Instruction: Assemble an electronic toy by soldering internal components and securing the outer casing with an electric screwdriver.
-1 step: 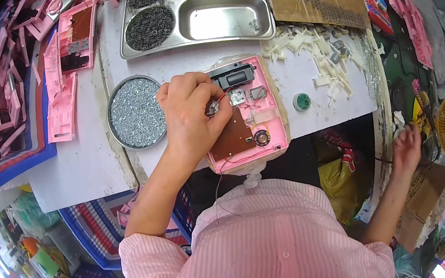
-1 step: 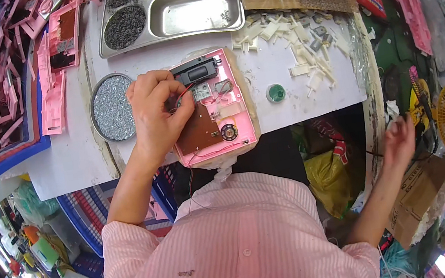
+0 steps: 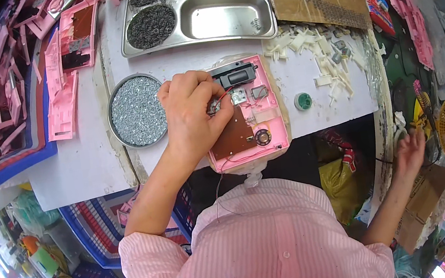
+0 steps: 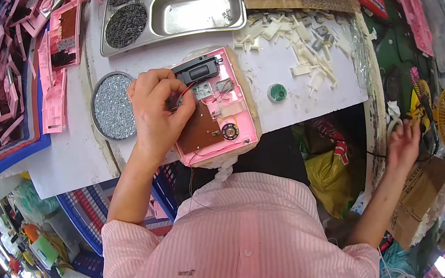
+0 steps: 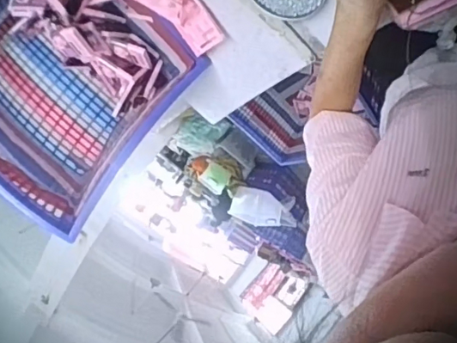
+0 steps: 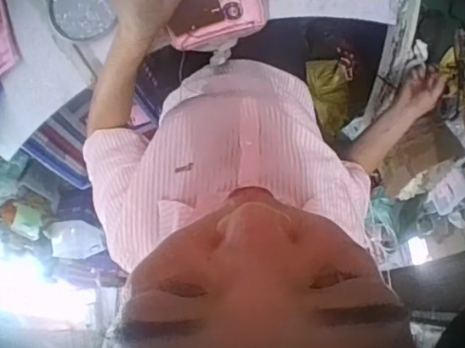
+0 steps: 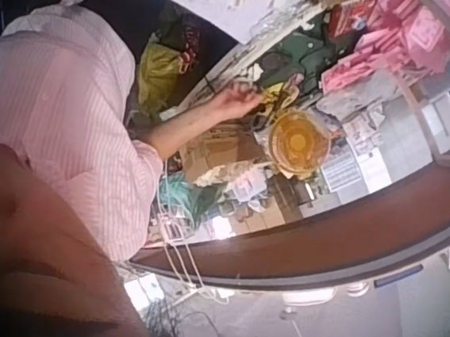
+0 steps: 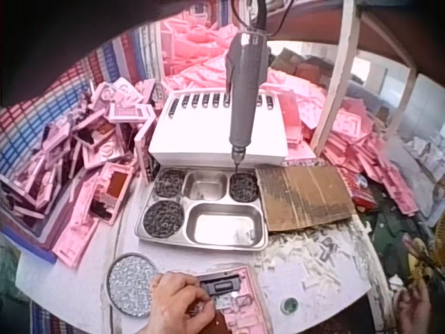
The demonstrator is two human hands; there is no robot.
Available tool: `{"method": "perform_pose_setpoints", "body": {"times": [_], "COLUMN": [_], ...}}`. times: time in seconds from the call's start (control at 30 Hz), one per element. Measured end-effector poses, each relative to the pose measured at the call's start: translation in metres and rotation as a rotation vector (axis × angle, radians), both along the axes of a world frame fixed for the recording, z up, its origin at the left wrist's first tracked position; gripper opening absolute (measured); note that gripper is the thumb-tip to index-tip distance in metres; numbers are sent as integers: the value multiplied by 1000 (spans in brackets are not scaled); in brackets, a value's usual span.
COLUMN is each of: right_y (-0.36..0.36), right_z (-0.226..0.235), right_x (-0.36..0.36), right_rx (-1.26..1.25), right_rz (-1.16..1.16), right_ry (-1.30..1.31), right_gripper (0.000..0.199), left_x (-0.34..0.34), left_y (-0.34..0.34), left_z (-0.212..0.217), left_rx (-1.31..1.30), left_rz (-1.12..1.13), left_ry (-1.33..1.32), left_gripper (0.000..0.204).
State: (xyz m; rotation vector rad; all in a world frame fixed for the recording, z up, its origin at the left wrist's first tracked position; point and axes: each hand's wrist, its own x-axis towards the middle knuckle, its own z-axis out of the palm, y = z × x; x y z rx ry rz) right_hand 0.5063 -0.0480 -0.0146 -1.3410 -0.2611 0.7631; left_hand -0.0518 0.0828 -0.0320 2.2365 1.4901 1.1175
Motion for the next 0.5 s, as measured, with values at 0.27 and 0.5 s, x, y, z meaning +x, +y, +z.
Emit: {"method": "perform_pose_setpoints", "body": {"times": [0.27, 0.5], "right_y": [39, -32], "right_z": [24, 62], "right_x": [15, 44], "right_rx": [75, 319], "right_rz": [-169, -203], "right_ry": [-445, -356], "right_gripper": [17, 21], "left_x": [0, -2], "left_y": [2, 1], "left_z": [4, -3], "left_rx": [3, 1], "left_rz": [-17, -5], "left_ry": [38, 17], "left_gripper": [16, 15]}}
